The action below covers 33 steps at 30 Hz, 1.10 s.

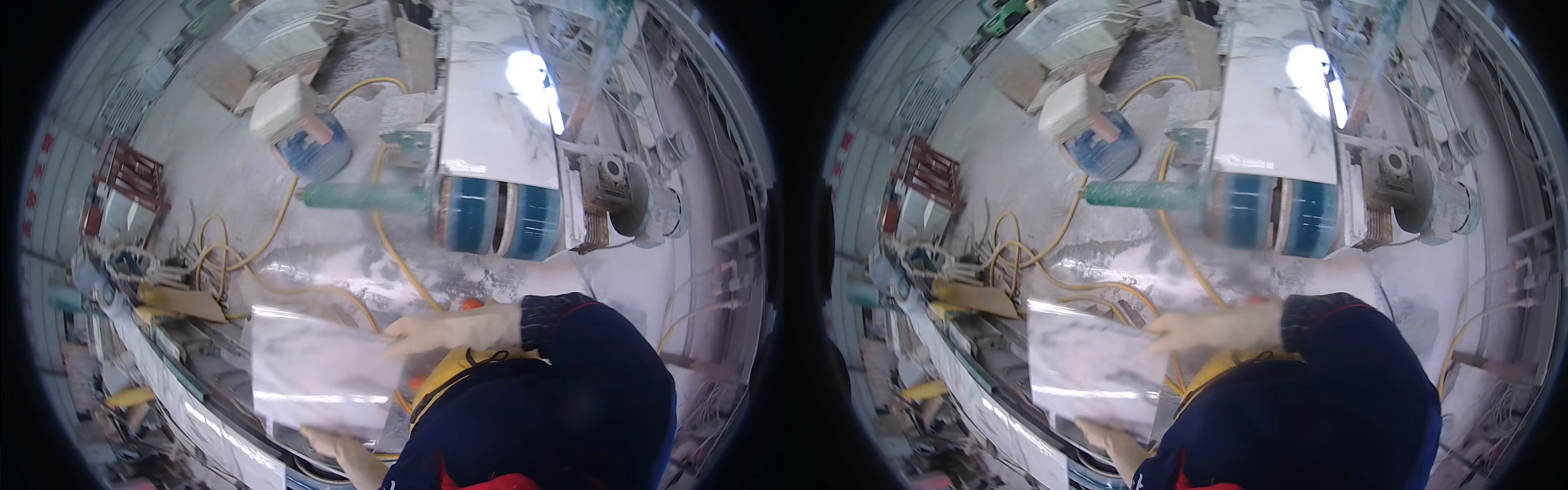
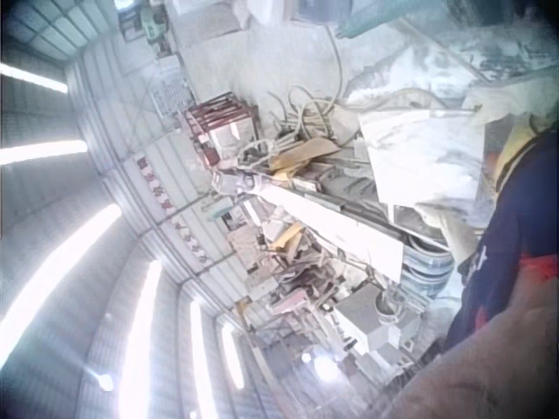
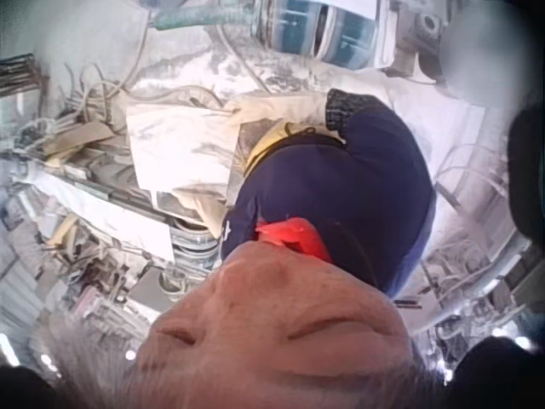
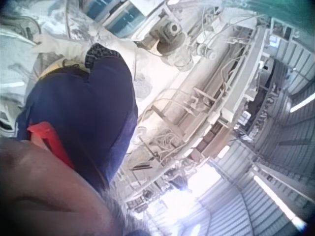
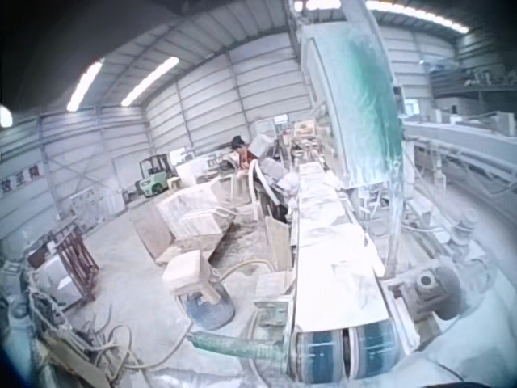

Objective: The person repeatedly wipes the surface of large white stone slabs with a cloth or sponge in a factory setting. They move along the slab, wiping different sections, and occasionally reposition the slab or their stance to reach new areas.

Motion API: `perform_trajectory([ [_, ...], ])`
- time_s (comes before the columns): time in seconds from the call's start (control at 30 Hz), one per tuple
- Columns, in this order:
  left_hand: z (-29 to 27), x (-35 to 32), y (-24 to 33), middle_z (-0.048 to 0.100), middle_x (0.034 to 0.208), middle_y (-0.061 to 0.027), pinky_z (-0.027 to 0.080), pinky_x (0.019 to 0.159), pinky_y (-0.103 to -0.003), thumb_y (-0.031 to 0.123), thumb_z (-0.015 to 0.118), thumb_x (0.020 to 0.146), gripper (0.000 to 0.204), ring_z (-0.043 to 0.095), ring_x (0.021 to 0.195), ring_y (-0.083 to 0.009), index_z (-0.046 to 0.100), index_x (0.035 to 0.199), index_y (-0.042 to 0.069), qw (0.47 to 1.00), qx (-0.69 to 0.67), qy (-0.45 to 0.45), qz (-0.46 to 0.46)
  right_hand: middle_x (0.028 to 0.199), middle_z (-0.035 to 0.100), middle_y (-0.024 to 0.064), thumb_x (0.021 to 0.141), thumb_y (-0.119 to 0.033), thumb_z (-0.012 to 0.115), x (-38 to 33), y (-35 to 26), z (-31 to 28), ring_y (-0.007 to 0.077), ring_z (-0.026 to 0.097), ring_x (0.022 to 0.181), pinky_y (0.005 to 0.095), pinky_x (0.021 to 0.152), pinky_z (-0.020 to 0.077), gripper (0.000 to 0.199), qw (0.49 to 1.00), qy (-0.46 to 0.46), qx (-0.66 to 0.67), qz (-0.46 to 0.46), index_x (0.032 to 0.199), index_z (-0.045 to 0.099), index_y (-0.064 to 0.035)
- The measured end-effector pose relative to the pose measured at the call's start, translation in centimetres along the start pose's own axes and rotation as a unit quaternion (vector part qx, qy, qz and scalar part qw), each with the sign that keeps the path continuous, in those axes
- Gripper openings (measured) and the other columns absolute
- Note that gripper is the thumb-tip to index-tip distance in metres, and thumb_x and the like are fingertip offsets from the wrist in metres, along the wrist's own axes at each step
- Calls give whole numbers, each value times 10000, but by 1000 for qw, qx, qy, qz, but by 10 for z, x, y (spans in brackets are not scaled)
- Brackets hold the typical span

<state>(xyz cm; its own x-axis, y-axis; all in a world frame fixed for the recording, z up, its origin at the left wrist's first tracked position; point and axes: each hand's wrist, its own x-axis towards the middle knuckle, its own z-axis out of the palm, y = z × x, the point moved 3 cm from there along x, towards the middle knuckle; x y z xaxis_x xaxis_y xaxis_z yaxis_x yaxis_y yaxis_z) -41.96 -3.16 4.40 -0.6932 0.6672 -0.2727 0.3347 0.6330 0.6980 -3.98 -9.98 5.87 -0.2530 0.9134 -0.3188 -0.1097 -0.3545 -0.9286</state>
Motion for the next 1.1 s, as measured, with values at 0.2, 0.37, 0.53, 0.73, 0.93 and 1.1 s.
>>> perform_trajectory([
  [0.2,159,-181,124,665,1219,-127,547,866,-405,432,543,1030,500,644,1065,-252,663,1246,-2,960,-108,-256,22,948,698,173,895,-420,769,-164,16,-114,216,645,886,374,779,481,459,954,259,-61,140,1092,706,-10],
  [0.37,235,-260,151,662,1092,-64,538,808,-366,423,565,1016,490,623,948,-192,638,1275,12,893,-41,-440,88,1087,745,117,896,-365,791,-244,54,-111,174,676,971,307,829,520,485,917,355,158,84,1203,710,2],
  [0.53,288,-281,137,691,1164,-91,517,870,-335,446,533,1029,518,638,972,-197,653,1279,9,808,84,-549,197,857,628,20,892,-285,813,-278,105,-71,113,540,775,305,668,425,304,841,464,185,208,941,686,-14],
  [0.73,328,-286,134,713,1176,-185,492,944,-413,492,437,1035,583,662,1065,-294,656,1296,19,748,177,-561,307,801,537,-21,898,-232,804,-274,132,-48,89,470,735,290,652,400,250,784,540,269,149,865,633,-52],
  [0.93,343,-286,150,683,1275,-229,463,1025,-462,514,411,1023,616,639,1183,-382,632,1355,45,702,239,-579,340,873,604,4,915,-186,781,-256,146,-48,99,551,785,285,706,459,208,761,560,313,96,936,644,-31],
  [1.1,346,-296,163,670,1305,-230,453,1053,-459,527,416,1027,625,624,1214,-395,622,1366,44,689,264,-562,374,988,697,61,935,-147,755,-255,137,-53,149,682,900,312,811,545,222,752,564,332,86,1059,670,16],
])
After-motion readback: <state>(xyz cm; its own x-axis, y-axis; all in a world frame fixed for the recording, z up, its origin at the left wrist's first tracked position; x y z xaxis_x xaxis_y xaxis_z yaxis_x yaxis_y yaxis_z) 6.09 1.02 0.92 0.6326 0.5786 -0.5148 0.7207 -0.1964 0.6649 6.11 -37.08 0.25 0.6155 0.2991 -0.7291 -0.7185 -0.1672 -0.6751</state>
